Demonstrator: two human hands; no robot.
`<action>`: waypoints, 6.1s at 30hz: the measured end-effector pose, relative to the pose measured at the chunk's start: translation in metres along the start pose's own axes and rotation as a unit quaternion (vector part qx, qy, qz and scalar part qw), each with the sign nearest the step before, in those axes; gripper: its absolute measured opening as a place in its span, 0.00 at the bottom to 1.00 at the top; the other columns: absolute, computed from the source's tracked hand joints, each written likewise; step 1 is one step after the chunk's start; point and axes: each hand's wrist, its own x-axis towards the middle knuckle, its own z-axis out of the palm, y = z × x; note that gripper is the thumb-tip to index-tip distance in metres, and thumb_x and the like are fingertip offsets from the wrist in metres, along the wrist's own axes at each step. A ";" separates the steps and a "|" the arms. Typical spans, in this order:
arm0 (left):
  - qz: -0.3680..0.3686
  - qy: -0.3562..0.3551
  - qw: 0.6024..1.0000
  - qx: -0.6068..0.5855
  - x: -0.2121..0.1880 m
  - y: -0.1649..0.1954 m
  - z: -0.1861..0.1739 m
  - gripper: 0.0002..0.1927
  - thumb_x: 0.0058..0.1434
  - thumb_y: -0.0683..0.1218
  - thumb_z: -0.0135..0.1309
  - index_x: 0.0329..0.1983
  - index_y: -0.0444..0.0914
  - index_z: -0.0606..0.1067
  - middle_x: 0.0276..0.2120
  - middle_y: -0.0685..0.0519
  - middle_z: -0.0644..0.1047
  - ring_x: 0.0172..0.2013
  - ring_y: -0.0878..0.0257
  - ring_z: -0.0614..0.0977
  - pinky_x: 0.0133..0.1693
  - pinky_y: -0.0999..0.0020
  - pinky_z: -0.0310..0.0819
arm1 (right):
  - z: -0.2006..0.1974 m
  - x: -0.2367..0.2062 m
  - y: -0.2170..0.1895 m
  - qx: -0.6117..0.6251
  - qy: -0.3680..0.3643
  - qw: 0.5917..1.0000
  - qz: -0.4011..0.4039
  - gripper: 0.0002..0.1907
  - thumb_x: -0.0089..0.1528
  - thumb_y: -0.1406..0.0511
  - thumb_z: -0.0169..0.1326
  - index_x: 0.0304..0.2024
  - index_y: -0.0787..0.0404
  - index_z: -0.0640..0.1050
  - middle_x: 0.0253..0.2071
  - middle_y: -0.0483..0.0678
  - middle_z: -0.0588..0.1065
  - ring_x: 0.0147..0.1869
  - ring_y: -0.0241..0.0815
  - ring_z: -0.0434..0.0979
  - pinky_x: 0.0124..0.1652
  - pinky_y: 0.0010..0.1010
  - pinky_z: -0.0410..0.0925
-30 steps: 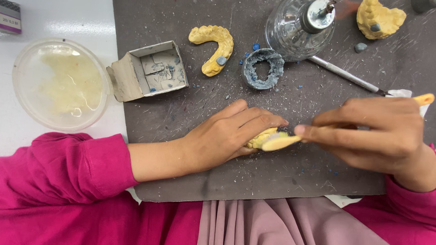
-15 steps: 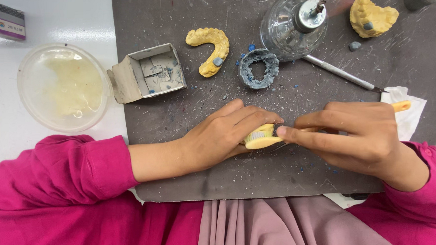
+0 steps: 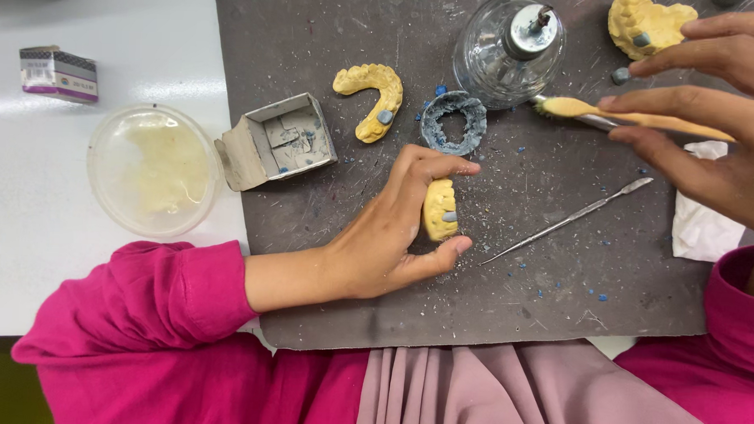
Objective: The person holds a yellow dental impression model in one hand and uses a metal probe to pick and scrape small blue wax pieces off the teeth, rotating the model to reach different spots. Other dental models, a brush, and a glass bottle sit on the work mat.
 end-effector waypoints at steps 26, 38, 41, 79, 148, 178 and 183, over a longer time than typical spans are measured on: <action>0.023 0.034 0.963 0.265 0.003 0.011 -0.014 0.20 0.61 0.49 0.67 0.52 0.41 0.75 0.47 0.54 0.79 0.51 0.55 0.77 0.53 0.55 0.67 | 0.016 0.014 -0.031 0.302 -0.276 0.897 0.168 0.13 0.66 0.57 0.53 0.50 0.50 0.70 0.35 0.39 0.80 0.34 0.35 0.81 0.32 0.30 0.73; -0.018 -0.005 0.998 0.062 0.001 0.000 -0.005 0.17 0.65 0.47 0.64 0.53 0.37 0.74 0.49 0.50 0.80 0.51 0.55 0.83 0.57 0.60 0.73 | 0.051 0.018 -0.068 0.656 0.048 0.753 0.028 0.12 0.66 0.76 0.49 0.47 0.63 0.60 0.43 0.61 0.77 0.58 0.54 0.84 0.46 0.35 0.84; -0.015 0.004 0.997 0.076 0.001 0.001 -0.005 0.17 0.63 0.48 0.66 0.51 0.38 0.76 0.47 0.51 0.80 0.50 0.56 0.83 0.55 0.61 0.72 | 0.057 0.017 -0.074 0.600 0.100 0.793 0.014 0.17 0.65 0.79 0.53 0.47 0.64 0.60 0.44 0.62 0.77 0.59 0.55 0.84 0.48 0.37 0.83; -0.019 -0.004 0.996 0.084 0.003 0.005 -0.006 0.17 0.62 0.51 0.66 0.50 0.41 0.79 0.44 0.56 0.77 0.48 0.59 0.80 0.52 0.62 0.70 | 0.034 0.028 -0.084 0.354 0.104 0.928 -0.055 0.10 0.56 0.72 0.66 0.30 0.63 0.75 0.38 0.51 0.80 0.47 0.47 0.86 0.45 0.30 0.80; -0.012 0.001 0.996 0.083 0.002 0.004 -0.005 0.16 0.63 0.50 0.67 0.49 0.39 0.78 0.45 0.54 0.77 0.49 0.57 0.80 0.53 0.61 0.71 | 0.029 0.034 -0.087 0.373 0.099 0.921 -0.059 0.07 0.56 0.74 0.65 0.31 0.65 0.77 0.37 0.52 0.80 0.47 0.47 0.86 0.47 0.32 0.80; -0.006 -0.001 0.996 0.091 0.003 0.005 -0.005 0.17 0.62 0.52 0.67 0.51 0.42 0.79 0.43 0.56 0.76 0.46 0.59 0.78 0.51 0.62 0.69 | 0.026 0.031 -0.091 0.346 0.104 0.932 -0.027 0.07 0.56 0.73 0.65 0.30 0.63 0.77 0.36 0.52 0.80 0.44 0.44 0.86 0.42 0.27 0.80; -0.002 0.002 0.996 0.090 0.003 0.006 -0.005 0.17 0.62 0.52 0.67 0.51 0.42 0.79 0.44 0.56 0.76 0.47 0.58 0.78 0.52 0.62 0.69 | 0.025 0.031 -0.091 0.351 0.092 0.932 -0.014 0.08 0.56 0.73 0.65 0.28 0.62 0.77 0.35 0.50 0.81 0.44 0.43 0.86 0.41 0.25 0.79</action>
